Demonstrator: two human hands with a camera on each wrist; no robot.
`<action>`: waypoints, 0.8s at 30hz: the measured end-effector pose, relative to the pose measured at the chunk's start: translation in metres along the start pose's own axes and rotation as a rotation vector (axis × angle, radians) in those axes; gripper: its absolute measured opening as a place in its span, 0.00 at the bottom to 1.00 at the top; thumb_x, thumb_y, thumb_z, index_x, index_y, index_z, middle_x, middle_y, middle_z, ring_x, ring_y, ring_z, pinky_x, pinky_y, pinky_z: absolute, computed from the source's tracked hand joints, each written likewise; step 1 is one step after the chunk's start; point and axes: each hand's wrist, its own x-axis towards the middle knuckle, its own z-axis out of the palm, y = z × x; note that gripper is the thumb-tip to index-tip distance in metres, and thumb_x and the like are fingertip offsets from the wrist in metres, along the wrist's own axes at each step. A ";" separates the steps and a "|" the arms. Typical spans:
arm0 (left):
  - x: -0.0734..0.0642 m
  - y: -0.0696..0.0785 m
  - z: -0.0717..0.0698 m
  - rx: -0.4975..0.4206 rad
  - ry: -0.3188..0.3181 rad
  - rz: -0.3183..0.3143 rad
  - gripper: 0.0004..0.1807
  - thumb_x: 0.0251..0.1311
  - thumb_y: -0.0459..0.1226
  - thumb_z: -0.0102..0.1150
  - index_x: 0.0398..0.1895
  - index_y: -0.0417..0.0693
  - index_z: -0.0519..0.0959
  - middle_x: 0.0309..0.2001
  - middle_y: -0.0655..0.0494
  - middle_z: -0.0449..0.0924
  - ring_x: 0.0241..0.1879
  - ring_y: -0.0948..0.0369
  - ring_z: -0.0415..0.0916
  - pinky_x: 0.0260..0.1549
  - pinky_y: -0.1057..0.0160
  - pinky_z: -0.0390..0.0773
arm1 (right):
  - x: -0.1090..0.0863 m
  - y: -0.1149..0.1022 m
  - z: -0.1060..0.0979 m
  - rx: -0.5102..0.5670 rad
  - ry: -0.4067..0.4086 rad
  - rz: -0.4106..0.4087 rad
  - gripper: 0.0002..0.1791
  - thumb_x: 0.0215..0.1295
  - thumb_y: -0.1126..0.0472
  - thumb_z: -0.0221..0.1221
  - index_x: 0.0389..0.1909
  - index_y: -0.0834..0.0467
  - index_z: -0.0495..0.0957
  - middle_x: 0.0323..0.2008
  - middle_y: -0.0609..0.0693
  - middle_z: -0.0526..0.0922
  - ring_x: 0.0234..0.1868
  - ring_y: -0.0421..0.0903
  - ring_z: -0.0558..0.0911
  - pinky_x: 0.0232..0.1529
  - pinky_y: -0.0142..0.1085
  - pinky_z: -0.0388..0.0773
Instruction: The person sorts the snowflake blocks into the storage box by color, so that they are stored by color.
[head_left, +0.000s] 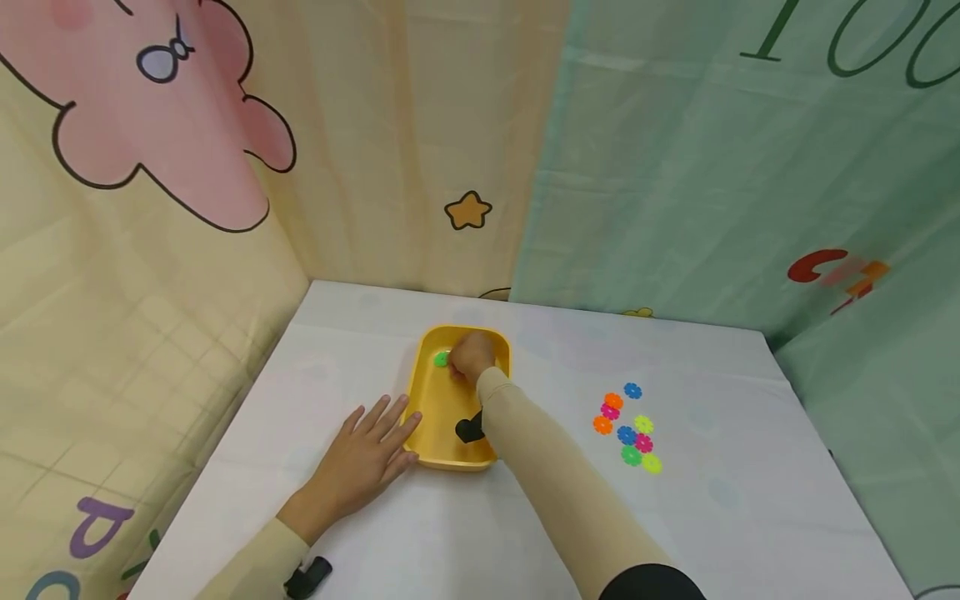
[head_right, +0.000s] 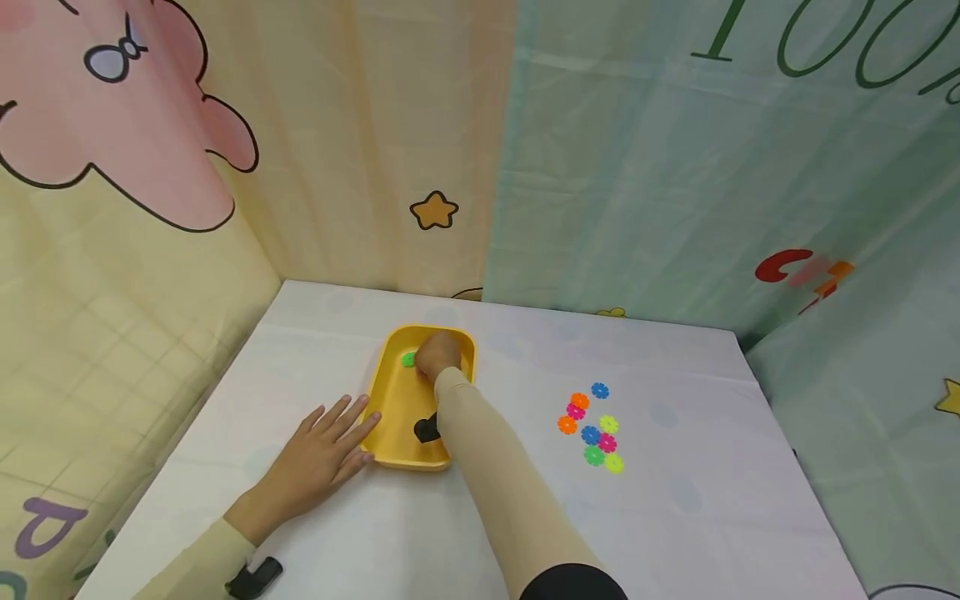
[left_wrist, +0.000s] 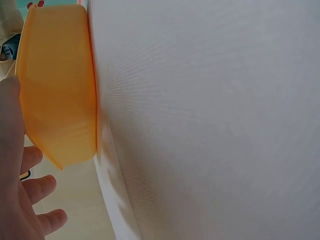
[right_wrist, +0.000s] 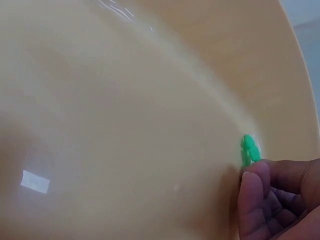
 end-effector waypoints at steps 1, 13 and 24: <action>0.001 0.001 0.000 -0.004 -0.002 -0.001 0.33 0.72 0.57 0.52 0.76 0.56 0.68 0.78 0.51 0.60 0.77 0.45 0.58 0.70 0.36 0.61 | 0.000 0.000 0.000 0.000 0.004 0.006 0.13 0.62 0.73 0.62 0.18 0.61 0.77 0.13 0.52 0.77 0.12 0.44 0.75 0.15 0.30 0.74; 0.002 0.001 0.000 -0.010 0.049 0.033 0.33 0.74 0.59 0.48 0.74 0.54 0.71 0.76 0.49 0.64 0.74 0.44 0.63 0.66 0.34 0.66 | -0.015 -0.001 -0.009 0.104 -0.044 -0.135 0.04 0.67 0.70 0.62 0.32 0.65 0.81 0.18 0.51 0.78 0.16 0.43 0.77 0.28 0.37 0.85; 0.000 0.002 0.001 -0.017 0.044 0.009 0.33 0.72 0.57 0.53 0.75 0.55 0.70 0.77 0.49 0.63 0.74 0.43 0.61 0.67 0.34 0.65 | -0.043 -0.004 -0.063 0.207 -0.107 -0.290 0.08 0.70 0.68 0.61 0.43 0.70 0.83 0.30 0.54 0.82 0.21 0.42 0.76 0.29 0.32 0.83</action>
